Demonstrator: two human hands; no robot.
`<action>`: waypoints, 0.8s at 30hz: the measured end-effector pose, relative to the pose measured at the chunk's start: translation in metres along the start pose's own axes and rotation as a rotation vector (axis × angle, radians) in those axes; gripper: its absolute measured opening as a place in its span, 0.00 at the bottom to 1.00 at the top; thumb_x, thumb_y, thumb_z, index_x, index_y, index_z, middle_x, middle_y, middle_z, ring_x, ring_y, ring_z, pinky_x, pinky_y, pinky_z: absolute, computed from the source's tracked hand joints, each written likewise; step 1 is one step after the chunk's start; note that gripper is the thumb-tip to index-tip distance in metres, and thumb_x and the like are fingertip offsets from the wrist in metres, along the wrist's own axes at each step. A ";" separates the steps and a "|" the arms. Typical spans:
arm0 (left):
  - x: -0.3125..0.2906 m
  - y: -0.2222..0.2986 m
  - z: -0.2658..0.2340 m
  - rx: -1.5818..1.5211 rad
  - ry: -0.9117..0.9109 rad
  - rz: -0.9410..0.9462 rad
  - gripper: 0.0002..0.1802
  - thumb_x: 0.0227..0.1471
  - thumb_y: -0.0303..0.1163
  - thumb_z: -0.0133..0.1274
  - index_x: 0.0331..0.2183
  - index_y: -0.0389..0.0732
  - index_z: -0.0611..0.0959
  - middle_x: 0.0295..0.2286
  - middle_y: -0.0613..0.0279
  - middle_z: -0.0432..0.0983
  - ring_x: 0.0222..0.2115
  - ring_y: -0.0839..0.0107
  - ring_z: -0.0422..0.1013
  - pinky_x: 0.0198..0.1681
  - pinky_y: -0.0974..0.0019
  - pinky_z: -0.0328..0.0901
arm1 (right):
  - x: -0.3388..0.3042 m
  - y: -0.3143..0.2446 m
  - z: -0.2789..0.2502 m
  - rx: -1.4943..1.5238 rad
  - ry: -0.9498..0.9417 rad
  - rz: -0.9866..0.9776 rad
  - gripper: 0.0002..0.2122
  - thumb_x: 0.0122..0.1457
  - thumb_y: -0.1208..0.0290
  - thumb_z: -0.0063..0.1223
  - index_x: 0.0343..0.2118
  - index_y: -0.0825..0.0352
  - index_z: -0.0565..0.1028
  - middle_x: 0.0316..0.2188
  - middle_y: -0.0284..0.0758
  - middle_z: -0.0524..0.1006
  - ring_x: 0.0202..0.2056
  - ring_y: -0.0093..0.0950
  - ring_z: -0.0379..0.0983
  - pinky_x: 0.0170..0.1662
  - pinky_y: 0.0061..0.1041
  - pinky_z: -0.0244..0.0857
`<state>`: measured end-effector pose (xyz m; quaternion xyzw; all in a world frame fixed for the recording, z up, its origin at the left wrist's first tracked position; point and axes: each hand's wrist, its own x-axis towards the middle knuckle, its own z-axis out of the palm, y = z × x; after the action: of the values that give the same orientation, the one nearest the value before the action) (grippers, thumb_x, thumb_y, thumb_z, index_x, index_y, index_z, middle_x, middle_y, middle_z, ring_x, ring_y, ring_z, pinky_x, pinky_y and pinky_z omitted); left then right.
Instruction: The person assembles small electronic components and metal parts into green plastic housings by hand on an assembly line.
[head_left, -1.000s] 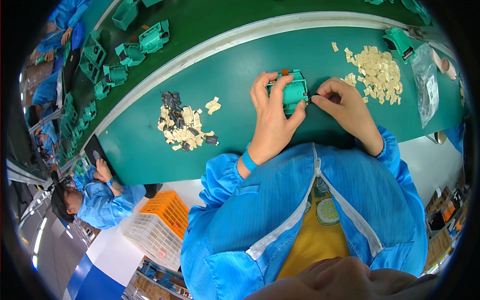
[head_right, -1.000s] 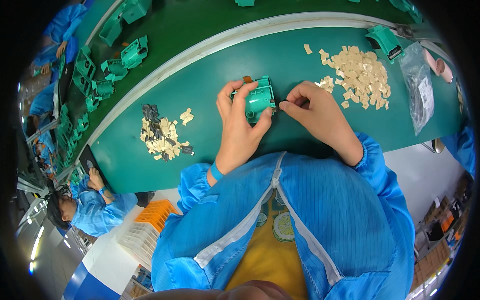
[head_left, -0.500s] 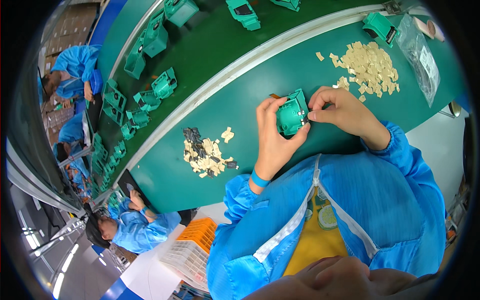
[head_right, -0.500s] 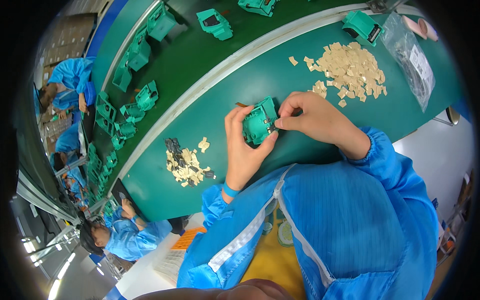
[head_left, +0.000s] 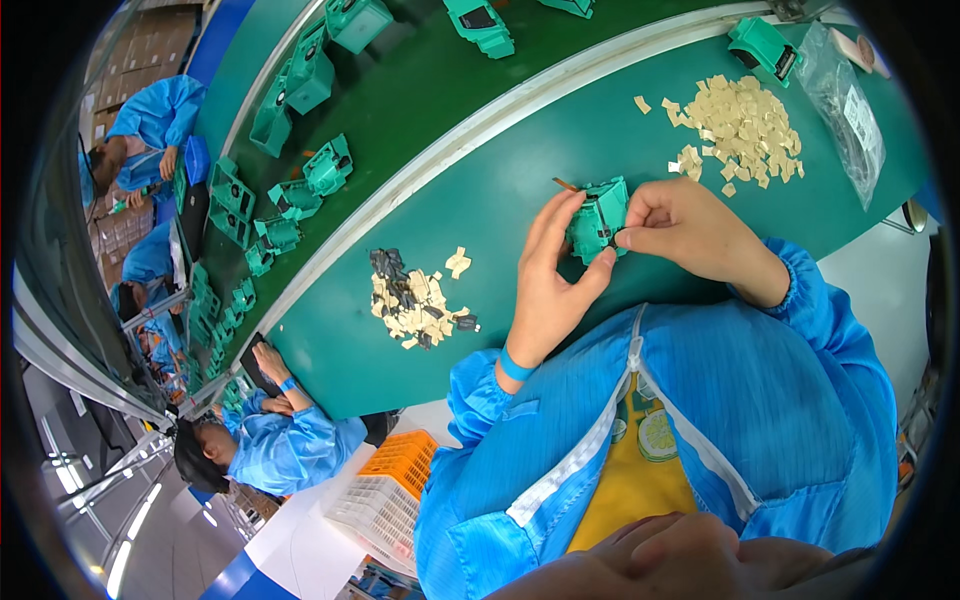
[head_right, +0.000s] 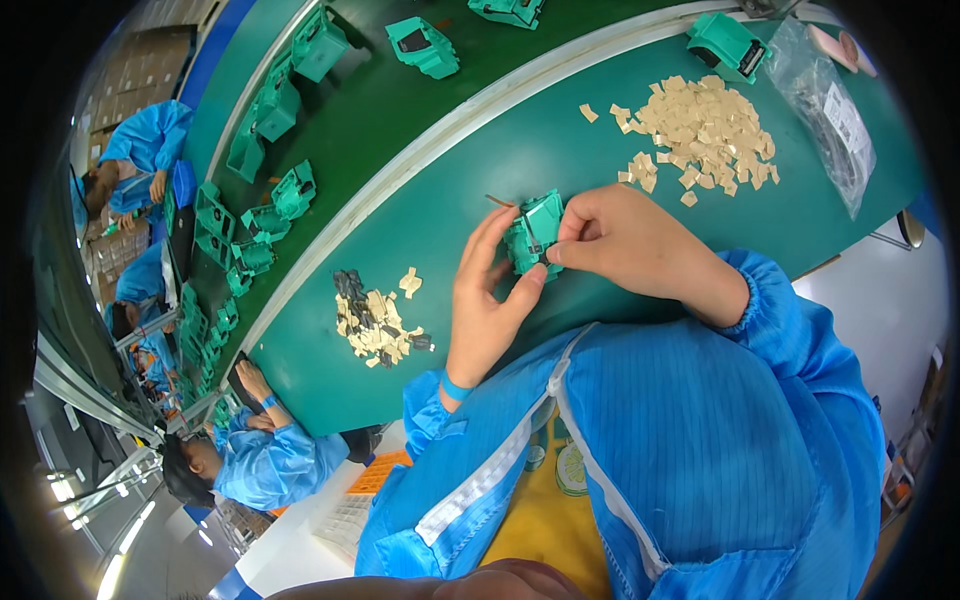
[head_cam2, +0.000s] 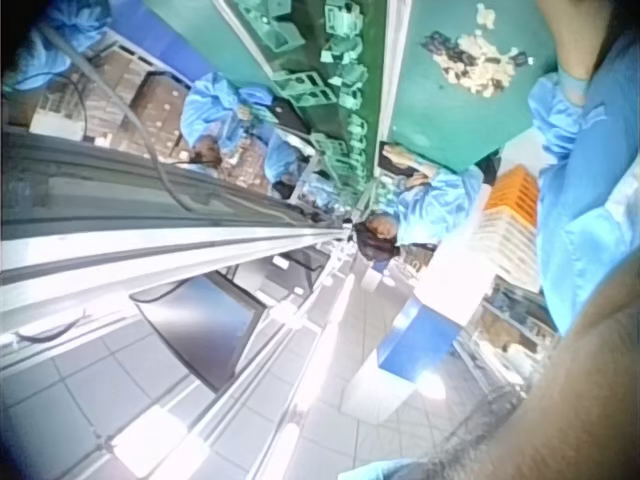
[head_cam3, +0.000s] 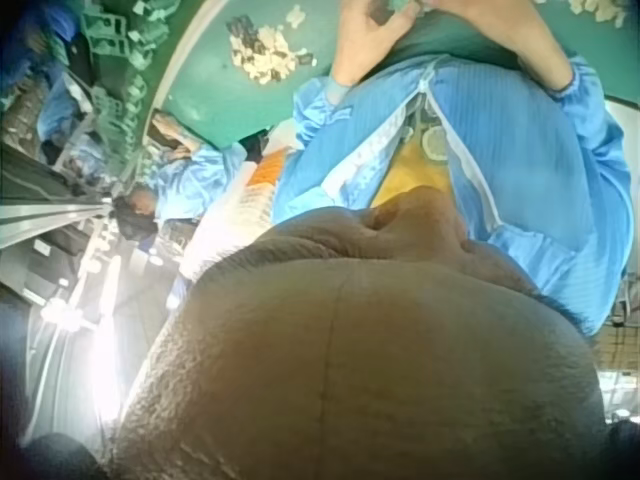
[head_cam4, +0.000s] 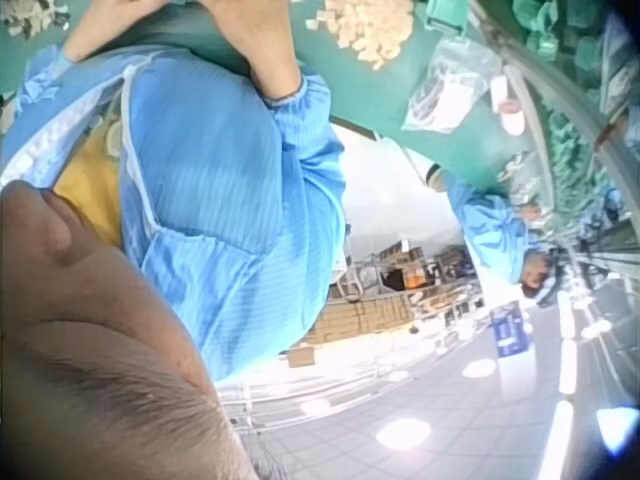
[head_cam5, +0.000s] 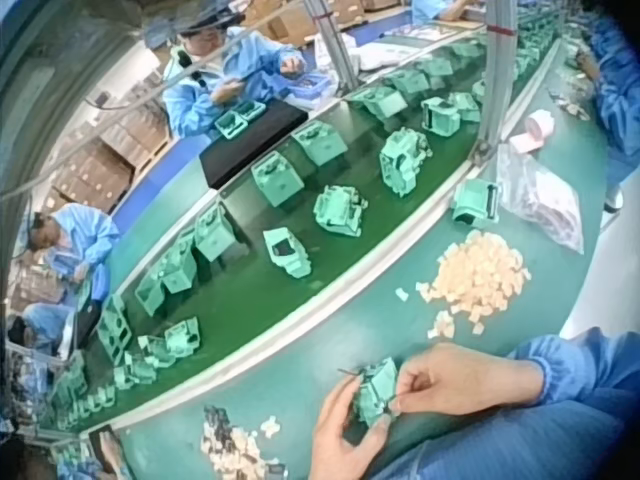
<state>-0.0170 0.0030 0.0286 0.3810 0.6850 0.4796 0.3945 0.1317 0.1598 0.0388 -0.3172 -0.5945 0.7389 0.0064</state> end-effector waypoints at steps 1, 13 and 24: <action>0.000 0.001 0.000 -0.003 0.002 -0.001 0.35 0.49 0.22 0.62 0.59 0.38 0.72 0.59 0.49 0.65 0.56 0.57 0.69 0.55 0.58 0.69 | 0.000 -0.001 0.001 -0.029 0.001 -0.008 0.09 0.57 0.73 0.65 0.27 0.73 0.77 0.22 0.32 0.78 0.24 0.17 0.71 0.27 0.21 0.63; 0.002 0.006 0.003 -0.063 -0.002 -0.082 0.31 0.53 0.21 0.55 0.59 0.35 0.69 0.60 0.50 0.64 0.59 0.58 0.66 0.60 0.51 0.67 | 0.000 -0.004 0.007 -0.186 0.054 -0.065 0.08 0.54 0.73 0.65 0.26 0.73 0.77 0.20 0.37 0.78 0.22 0.23 0.72 0.26 0.25 0.64; 0.000 -0.001 0.000 -0.123 -0.009 -0.068 0.32 0.53 0.19 0.55 0.60 0.35 0.69 0.59 0.51 0.65 0.59 0.60 0.66 0.60 0.52 0.66 | -0.001 -0.003 0.013 -0.183 0.060 -0.054 0.09 0.55 0.75 0.64 0.29 0.73 0.74 0.21 0.36 0.78 0.24 0.23 0.74 0.27 0.25 0.66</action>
<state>-0.0174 0.0027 0.0275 0.3346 0.6648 0.5055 0.4364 0.1257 0.1489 0.0429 -0.3223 -0.6674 0.6712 0.0154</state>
